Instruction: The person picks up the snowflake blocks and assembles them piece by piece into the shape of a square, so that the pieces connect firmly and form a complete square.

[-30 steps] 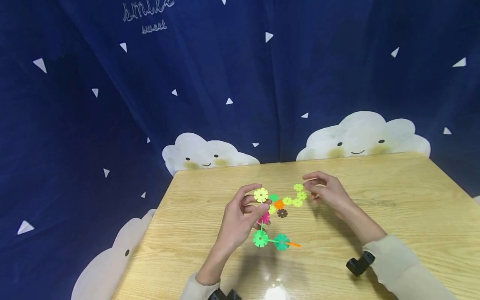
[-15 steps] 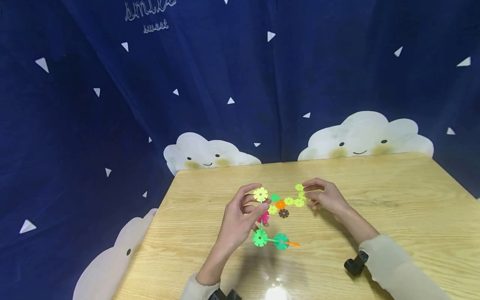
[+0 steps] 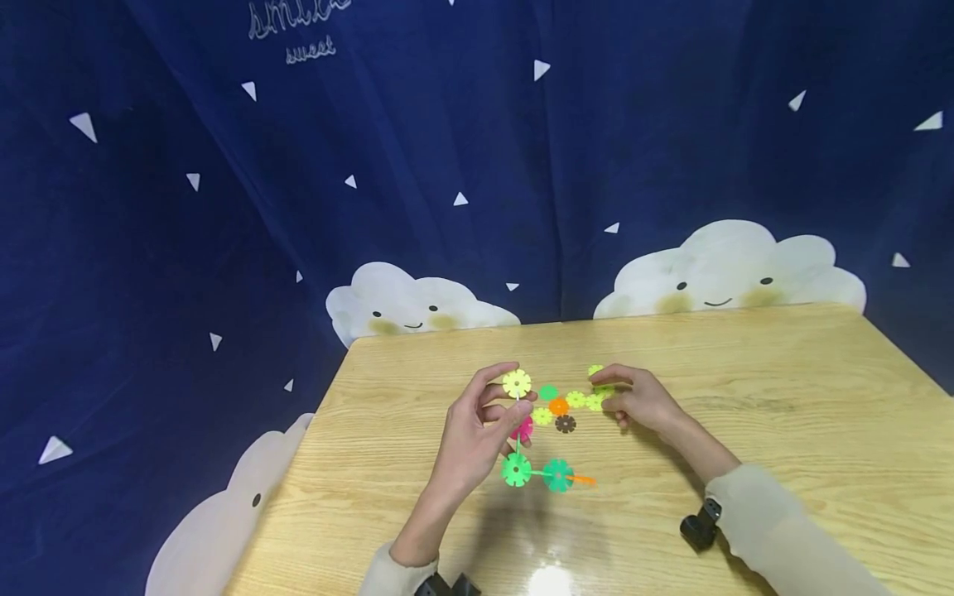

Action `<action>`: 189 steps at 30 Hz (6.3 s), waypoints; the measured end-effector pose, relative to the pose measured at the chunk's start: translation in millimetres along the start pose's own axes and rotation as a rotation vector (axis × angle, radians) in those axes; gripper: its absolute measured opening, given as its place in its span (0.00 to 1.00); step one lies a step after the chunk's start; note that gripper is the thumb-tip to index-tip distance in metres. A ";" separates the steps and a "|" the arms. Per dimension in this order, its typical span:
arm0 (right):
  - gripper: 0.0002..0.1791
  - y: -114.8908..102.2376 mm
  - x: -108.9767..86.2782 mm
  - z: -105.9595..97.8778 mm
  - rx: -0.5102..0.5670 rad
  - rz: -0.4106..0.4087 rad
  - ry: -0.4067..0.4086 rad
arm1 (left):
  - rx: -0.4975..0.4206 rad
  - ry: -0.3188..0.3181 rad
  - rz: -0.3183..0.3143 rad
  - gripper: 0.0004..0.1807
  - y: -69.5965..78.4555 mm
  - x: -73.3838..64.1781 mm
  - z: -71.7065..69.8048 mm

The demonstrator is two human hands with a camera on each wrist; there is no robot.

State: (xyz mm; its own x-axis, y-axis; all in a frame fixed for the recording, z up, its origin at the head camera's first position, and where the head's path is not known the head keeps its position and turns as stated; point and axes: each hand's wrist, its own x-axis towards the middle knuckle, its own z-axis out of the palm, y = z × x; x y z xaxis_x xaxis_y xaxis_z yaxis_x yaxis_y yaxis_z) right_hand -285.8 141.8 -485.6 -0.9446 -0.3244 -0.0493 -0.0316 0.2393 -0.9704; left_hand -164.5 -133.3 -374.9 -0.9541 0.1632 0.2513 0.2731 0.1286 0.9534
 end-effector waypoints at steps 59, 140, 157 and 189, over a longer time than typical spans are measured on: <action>0.07 -34.0 -27.6 2.7 -0.152 -0.092 -0.080 | -0.009 -0.032 0.031 0.29 3.0 2.8 12.2; 0.10 -133.4 -80.8 40.3 0.129 -0.357 0.154 | -0.312 -0.208 -0.007 0.23 6.5 -0.3 37.8; 0.07 -131.8 -81.3 38.9 0.063 -0.350 0.122 | -0.167 -0.146 -0.033 0.18 8.1 3.8 31.7; 0.13 -105.0 -57.3 0.8 0.146 -0.273 0.128 | -0.128 -0.070 -0.011 0.15 2.6 1.0 17.1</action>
State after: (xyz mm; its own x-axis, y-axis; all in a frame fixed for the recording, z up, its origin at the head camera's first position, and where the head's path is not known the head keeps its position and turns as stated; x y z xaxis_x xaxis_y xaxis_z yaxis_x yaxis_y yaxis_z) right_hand -228.1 134.5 -381.0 -0.9414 -0.2386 0.2385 -0.2509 0.0227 -0.9677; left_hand -162.6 -116.1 -375.0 -0.9446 0.2313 0.2331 0.2409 0.0059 0.9705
